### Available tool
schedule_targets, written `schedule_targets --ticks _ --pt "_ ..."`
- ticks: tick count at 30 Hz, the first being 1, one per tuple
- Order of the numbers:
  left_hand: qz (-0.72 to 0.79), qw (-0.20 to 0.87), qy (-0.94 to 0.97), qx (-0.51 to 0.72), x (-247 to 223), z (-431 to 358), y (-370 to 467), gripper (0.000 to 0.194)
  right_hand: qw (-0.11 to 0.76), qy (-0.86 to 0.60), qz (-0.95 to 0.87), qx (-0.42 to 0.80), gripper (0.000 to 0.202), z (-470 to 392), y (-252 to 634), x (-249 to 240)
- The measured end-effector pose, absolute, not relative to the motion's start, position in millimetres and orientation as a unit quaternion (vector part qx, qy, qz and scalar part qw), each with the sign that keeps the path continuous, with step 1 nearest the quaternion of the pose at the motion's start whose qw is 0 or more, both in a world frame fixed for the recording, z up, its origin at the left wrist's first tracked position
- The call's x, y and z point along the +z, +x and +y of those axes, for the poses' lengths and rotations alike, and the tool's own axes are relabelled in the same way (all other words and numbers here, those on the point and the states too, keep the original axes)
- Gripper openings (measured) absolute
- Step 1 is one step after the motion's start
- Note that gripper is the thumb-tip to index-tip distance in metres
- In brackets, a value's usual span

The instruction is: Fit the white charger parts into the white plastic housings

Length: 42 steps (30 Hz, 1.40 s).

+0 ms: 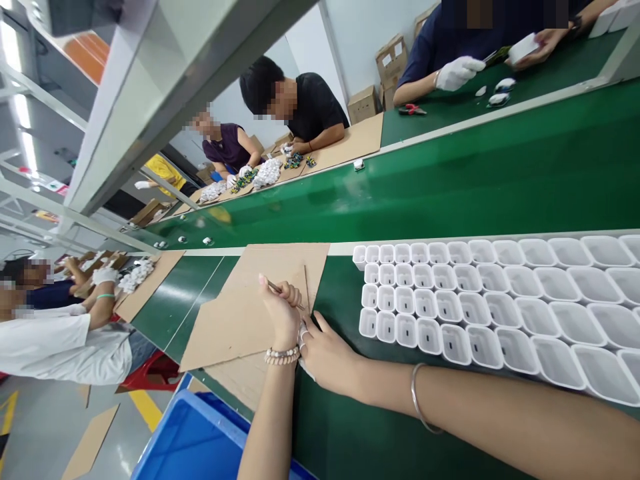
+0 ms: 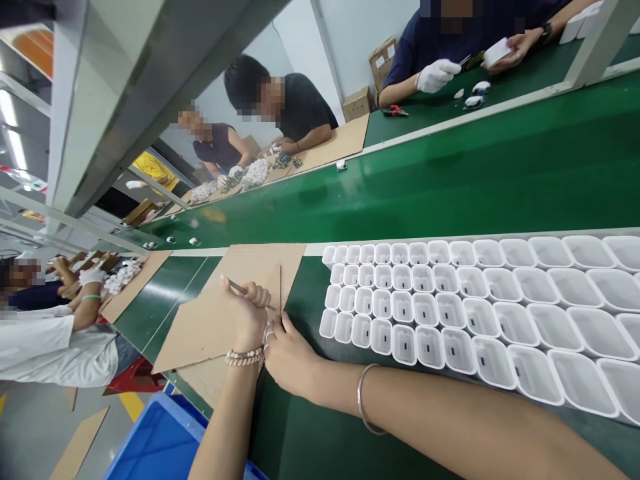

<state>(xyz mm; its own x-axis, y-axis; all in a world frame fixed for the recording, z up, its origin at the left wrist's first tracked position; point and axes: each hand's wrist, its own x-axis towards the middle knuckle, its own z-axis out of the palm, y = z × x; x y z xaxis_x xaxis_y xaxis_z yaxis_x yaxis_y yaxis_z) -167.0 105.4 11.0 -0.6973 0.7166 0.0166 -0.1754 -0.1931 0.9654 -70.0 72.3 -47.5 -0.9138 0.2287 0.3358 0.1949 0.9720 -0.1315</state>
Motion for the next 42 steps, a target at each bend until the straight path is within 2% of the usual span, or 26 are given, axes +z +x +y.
schedule_targets --ticks 12,42 --pt "0.509 0.288 0.252 0.772 21 90 -175 0.070 0.154 -0.095 -0.983 0.024 0.034 72 -68 -40" --pt "0.531 0.337 0.204 0.750 19 101 -181 0.071 0.149 -0.102 -0.983 0.021 0.040 72 -67 -38"
